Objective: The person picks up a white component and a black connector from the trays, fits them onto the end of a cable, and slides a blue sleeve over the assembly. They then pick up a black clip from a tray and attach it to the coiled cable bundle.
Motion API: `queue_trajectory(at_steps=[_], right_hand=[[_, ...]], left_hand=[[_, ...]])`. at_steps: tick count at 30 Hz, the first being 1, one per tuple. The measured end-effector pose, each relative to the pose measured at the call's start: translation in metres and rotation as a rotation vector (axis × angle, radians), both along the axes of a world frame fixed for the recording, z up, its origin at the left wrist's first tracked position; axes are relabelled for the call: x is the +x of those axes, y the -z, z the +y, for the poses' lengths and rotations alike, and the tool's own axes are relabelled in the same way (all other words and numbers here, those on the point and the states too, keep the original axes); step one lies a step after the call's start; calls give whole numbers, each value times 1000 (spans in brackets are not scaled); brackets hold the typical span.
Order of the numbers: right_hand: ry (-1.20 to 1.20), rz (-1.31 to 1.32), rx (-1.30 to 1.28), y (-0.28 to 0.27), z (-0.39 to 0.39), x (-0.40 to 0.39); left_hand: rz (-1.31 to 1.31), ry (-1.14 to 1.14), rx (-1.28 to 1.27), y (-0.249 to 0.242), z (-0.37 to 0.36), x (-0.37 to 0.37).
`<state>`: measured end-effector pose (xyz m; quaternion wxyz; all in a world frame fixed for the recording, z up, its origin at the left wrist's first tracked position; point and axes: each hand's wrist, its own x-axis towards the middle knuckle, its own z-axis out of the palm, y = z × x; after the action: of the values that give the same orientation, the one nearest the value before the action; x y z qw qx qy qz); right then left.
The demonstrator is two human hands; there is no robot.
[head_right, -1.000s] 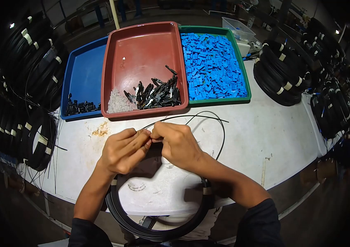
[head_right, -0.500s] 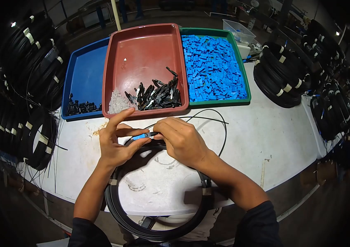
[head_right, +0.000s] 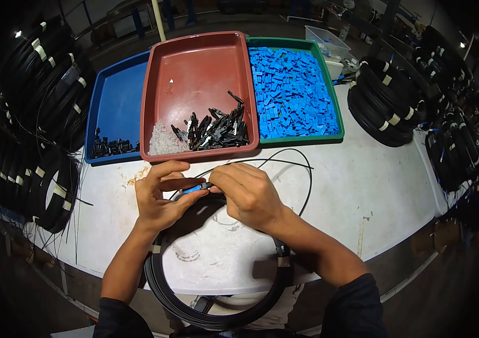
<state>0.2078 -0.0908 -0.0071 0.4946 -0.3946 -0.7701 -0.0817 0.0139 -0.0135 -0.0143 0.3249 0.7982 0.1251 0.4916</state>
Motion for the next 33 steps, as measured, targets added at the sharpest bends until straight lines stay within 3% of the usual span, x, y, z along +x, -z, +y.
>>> queue_trajectory(at_steps=[7, 10, 12, 16, 33], right_hand=[[32, 120, -162, -3, -8, -6], [30, 134, -179, -3, -7, -5], [29, 131, -166, -4, -5, -4], [55, 108, -116, -3, -2, 1], [47, 105, -186, -1, -2, 2]], left_hand=[[11, -44, 262, 0, 1, 1], [-37, -39, 190, 2, 0, 2], [-33, -56, -86, -3, -4, 1], [-15, -37, -171, -1, 2, -4], [-2, -100, -68, -2, 3, -2]])
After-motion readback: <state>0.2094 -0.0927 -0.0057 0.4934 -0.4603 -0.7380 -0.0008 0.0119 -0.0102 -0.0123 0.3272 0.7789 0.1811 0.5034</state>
